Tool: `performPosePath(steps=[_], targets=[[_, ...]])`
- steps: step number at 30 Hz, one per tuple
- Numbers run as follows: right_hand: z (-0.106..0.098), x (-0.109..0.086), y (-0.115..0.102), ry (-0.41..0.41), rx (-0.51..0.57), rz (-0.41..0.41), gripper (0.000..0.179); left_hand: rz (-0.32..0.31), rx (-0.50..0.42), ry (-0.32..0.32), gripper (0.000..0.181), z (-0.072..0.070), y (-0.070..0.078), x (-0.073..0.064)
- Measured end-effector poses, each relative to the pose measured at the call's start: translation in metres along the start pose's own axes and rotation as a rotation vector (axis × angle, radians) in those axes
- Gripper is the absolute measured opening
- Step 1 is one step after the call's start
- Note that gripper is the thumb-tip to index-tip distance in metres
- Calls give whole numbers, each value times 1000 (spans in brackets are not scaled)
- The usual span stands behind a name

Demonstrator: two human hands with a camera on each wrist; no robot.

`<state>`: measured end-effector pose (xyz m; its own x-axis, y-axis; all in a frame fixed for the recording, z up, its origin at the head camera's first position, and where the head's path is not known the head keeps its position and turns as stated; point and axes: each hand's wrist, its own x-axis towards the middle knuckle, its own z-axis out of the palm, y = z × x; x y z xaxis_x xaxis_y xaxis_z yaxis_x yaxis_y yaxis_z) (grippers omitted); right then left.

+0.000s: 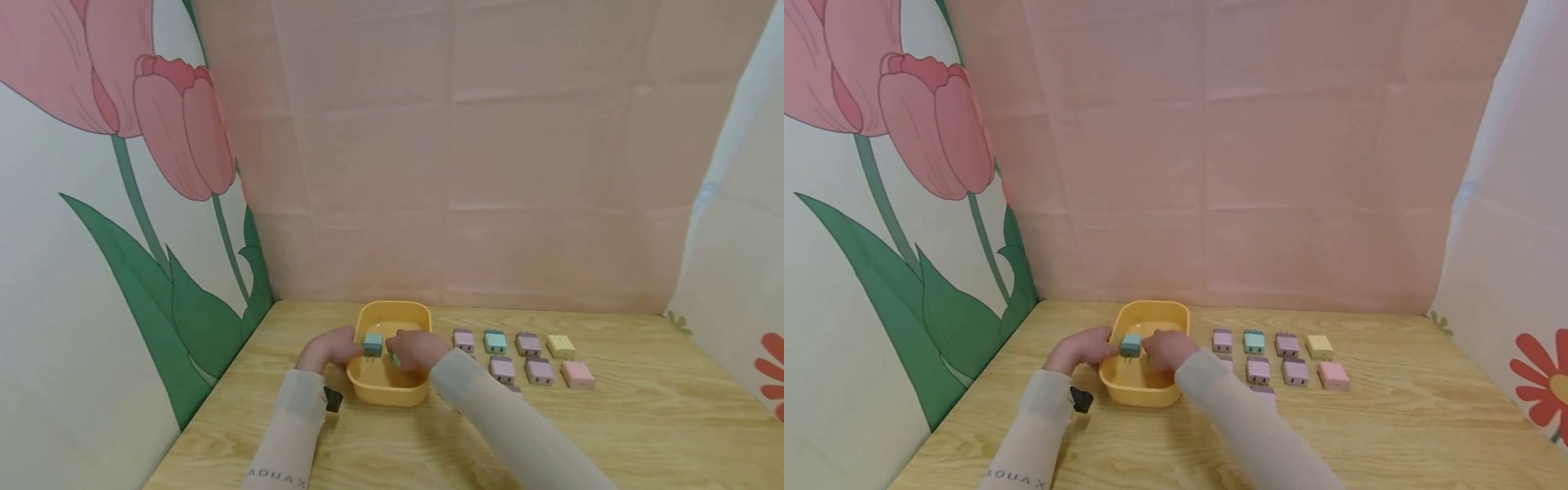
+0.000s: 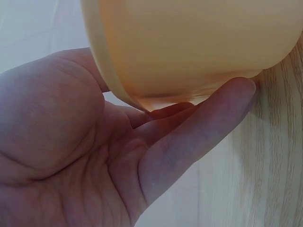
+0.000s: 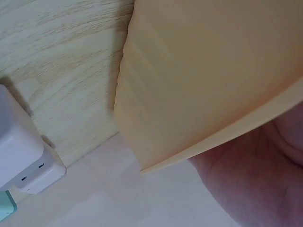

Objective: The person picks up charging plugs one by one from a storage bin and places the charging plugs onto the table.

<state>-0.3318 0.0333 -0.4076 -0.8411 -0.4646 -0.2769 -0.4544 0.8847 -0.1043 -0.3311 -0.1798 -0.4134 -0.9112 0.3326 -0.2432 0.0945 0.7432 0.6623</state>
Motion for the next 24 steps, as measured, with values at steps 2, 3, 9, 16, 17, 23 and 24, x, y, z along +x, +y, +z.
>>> performPosePath(steps=[2,3,9,16,17,23,24], targets=[[0,0,0,-5,12,5,36,2,-1,1,27,0,0,0],[0,1,0,-7,15,5,37,3,-1,1,27,0,0,0],[-2,0,-1,9,-12,-27,28,9,2,6,23,1,0,0],[0,-1,-1,26,-7,-30,29,3,15,7,17,0,1,0],[0,-2,-2,32,-7,-35,28,2,12,5,17,0,1,0],[3,-2,-2,65,40,-35,20,-11,-4,4,19,0,1,-1],[4,-2,-2,72,52,-30,19,-12,-6,5,19,0,1,-1]])
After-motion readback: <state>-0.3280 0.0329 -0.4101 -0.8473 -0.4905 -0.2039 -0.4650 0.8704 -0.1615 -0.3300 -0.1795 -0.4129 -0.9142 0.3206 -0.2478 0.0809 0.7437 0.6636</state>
